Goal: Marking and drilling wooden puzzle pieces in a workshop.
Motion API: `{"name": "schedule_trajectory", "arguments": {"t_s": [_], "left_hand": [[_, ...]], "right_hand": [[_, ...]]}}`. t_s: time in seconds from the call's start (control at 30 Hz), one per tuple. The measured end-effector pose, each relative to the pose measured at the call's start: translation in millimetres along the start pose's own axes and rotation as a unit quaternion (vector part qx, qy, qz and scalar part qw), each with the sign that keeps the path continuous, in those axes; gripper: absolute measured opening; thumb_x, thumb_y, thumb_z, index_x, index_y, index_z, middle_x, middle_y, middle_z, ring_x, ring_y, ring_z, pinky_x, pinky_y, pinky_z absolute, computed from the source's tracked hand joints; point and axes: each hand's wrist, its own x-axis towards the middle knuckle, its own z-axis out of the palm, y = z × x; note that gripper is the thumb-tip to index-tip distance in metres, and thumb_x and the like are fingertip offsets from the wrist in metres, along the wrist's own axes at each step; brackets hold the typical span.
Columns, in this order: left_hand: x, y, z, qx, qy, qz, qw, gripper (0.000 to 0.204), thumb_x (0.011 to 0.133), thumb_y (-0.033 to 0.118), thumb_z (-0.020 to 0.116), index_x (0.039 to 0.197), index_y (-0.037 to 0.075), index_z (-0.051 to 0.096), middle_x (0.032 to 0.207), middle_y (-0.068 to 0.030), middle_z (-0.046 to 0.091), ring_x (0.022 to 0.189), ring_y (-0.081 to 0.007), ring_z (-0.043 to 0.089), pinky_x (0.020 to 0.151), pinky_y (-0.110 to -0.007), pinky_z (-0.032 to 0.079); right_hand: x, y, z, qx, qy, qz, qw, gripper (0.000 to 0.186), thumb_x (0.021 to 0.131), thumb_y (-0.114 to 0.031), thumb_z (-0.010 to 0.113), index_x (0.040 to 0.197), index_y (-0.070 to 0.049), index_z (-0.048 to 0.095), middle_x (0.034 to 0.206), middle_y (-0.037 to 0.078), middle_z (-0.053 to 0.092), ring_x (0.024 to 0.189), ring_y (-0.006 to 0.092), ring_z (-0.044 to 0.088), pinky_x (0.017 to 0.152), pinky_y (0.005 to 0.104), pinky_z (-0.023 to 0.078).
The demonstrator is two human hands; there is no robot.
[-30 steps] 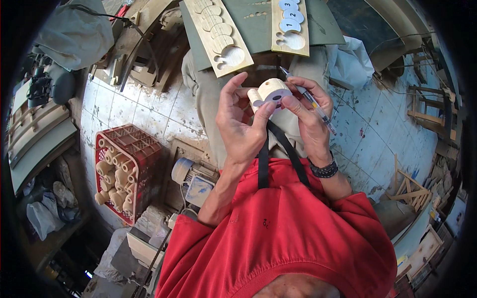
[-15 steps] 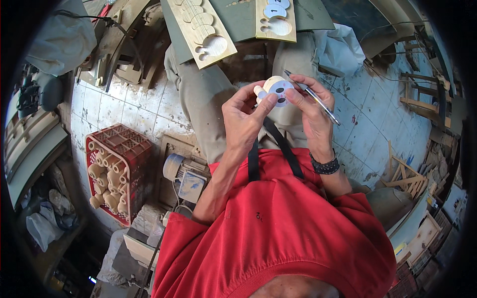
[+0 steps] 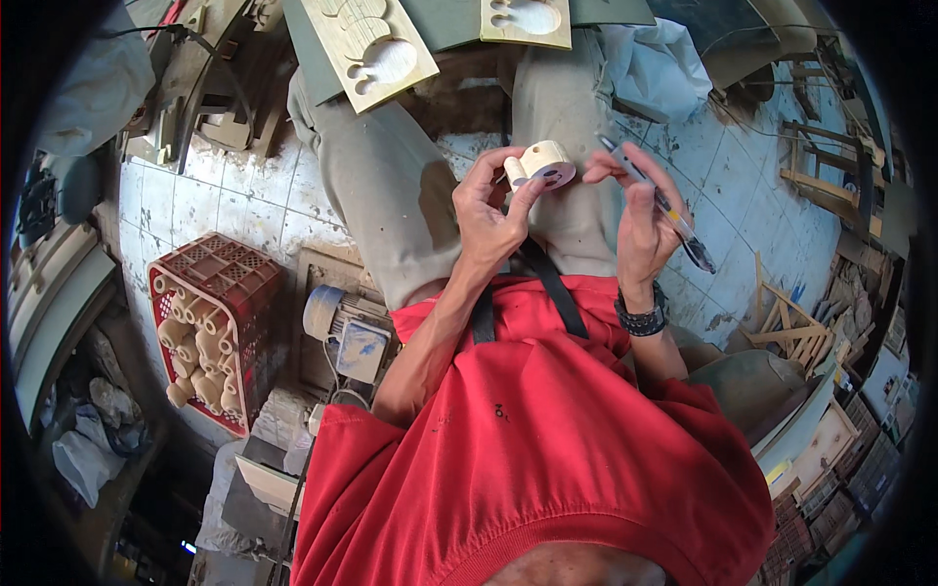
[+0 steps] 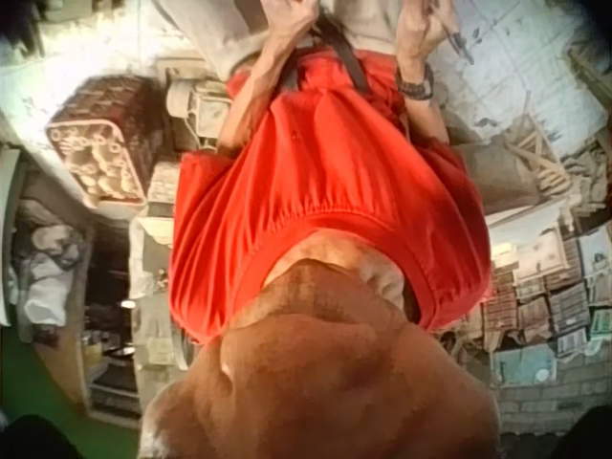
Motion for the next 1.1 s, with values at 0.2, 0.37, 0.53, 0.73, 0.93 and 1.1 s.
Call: {"name": "schedule_trajectory", "arguments": {"t_s": [0.2,0.37,0.53,0.73,0.93,1.1], "left_hand": [[1,-19,-5,0.037,-0.025,-0.009,0.999,0.033,0.081,0.0,0.072,0.112,-0.002,0.061,0.103,-0.008,0.062,0.093,-0.0145,0.063,0.078,-0.026,0.052],[5,-27,-11,0.072,-0.042,0.058,0.995,0.031,0.085,0.0,0.07,0.114,-0.002,0.059,0.105,-0.0074,0.063,0.092,-0.0127,0.061,0.076,-0.025,0.051],[6,-28,-12,0.121,-0.054,0.108,0.985,0.032,0.082,-0.002,0.07,0.112,-0.002,0.059,0.105,-0.0086,0.061,0.092,-0.0143,0.062,0.078,-0.025,0.05],[8,-28,-11,0.1,-0.058,0.078,0.99,0.032,0.082,0.0,0.071,0.111,-0.001,0.059,0.104,-0.008,0.062,0.091,-0.0135,0.062,0.077,-0.025,0.05],[8,-30,-9,0.061,-0.056,0.039,0.996,0.03,0.085,0.003,0.071,0.112,-0.001,0.059,0.1,-0.0055,0.064,0.089,-0.0108,0.061,0.075,-0.024,0.049],[10,-29,-8,0.05,-0.042,0.005,0.998,0.033,0.08,0.003,0.073,0.11,-0.002,0.061,0.096,-0.0089,0.064,0.087,-0.0151,0.067,0.076,-0.026,0.053]], "right_hand": [[2,-14,15,-0.03,-0.02,0.094,0.995,0.017,0.085,-0.004,0.074,0.098,0.005,0.068,0.088,0.009,0.071,0.075,0.0126,0.064,0.069,0.0243,0.05],[22,-3,9,-0.082,-0.075,0.008,0.994,0.012,0.087,-0.007,0.072,0.094,0.003,0.07,0.085,0.007,0.07,0.071,0.0102,0.063,0.064,0.0232,0.048],[22,-7,14,-0.08,-0.089,0.072,0.99,0.014,0.088,-0.01,0.072,0.091,0.004,0.07,0.084,0.006,0.07,0.069,0.0092,0.064,0.063,0.0228,0.049],[22,-5,16,-0.098,-0.095,0.079,0.987,0.017,0.088,-0.011,0.072,0.091,0.005,0.069,0.083,0.006,0.07,0.07,0.0096,0.066,0.062,0.023,0.05],[27,-7,18,-0.139,-0.104,0.083,0.981,0.018,0.088,-0.013,0.072,0.091,0.004,0.069,0.079,0.006,0.07,0.069,0.0099,0.066,0.061,0.0233,0.05],[21,3,23,-0.078,-0.059,0.031,0.995,0.019,0.087,-0.014,0.074,0.092,0.004,0.07,0.077,0.006,0.071,0.069,0.0095,0.066,0.06,0.0233,0.049]]}}
